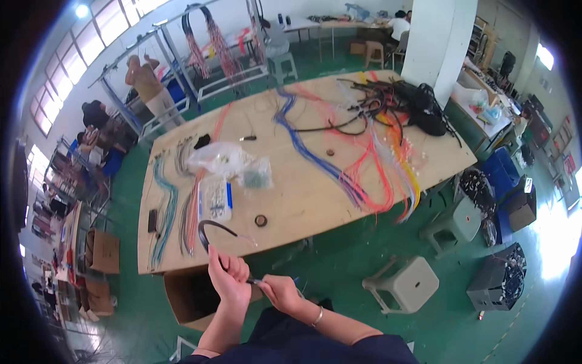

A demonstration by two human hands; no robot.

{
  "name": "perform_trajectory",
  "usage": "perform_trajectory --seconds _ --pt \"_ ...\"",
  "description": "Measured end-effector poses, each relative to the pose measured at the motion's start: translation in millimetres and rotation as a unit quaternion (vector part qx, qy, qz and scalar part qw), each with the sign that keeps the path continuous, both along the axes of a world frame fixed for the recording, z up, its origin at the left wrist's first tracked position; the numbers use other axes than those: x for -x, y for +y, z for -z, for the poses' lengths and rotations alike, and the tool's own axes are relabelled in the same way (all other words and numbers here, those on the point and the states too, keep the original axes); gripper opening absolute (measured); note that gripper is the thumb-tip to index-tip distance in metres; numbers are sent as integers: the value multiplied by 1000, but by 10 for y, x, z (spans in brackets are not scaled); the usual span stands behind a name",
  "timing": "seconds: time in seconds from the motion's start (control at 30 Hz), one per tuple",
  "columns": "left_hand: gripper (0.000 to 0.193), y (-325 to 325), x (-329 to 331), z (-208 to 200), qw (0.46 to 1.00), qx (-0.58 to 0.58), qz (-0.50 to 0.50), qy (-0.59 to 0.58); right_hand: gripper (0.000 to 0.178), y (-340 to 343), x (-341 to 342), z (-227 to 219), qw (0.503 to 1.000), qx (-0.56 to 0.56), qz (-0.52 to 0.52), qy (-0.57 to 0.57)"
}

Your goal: The person threads bundles of wires through black cable sleeves by hand, inserts the wire terminals into plastic connector housings, and hangs a wire harness onto a metal rack before gathering more wires.

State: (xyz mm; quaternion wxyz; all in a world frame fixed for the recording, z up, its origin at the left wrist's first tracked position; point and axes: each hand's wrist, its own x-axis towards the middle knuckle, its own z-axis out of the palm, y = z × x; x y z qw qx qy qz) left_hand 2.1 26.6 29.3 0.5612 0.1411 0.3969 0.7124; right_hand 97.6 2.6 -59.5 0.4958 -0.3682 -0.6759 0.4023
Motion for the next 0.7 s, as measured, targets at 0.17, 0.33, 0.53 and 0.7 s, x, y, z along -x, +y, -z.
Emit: perform_trajectory --seconds 0.17,0.33,0.53,0.7 --pt "39 -120 -332 -252 978 -178 100 49 25 -14 -407 -349 990 -118 65 -31" --pt "38 -75 -517 -590 959 -223 164 -54 29 54 -661 -770 971 -209 108 -38" --pt "40 495 -653 -595 928 -146 320 -124 34 65 -659 -698 998 -17 60 33" --pt "39 707 -773 -126 921 -43 340 -186 25 -59 -626 -562 971 68 220 -68"
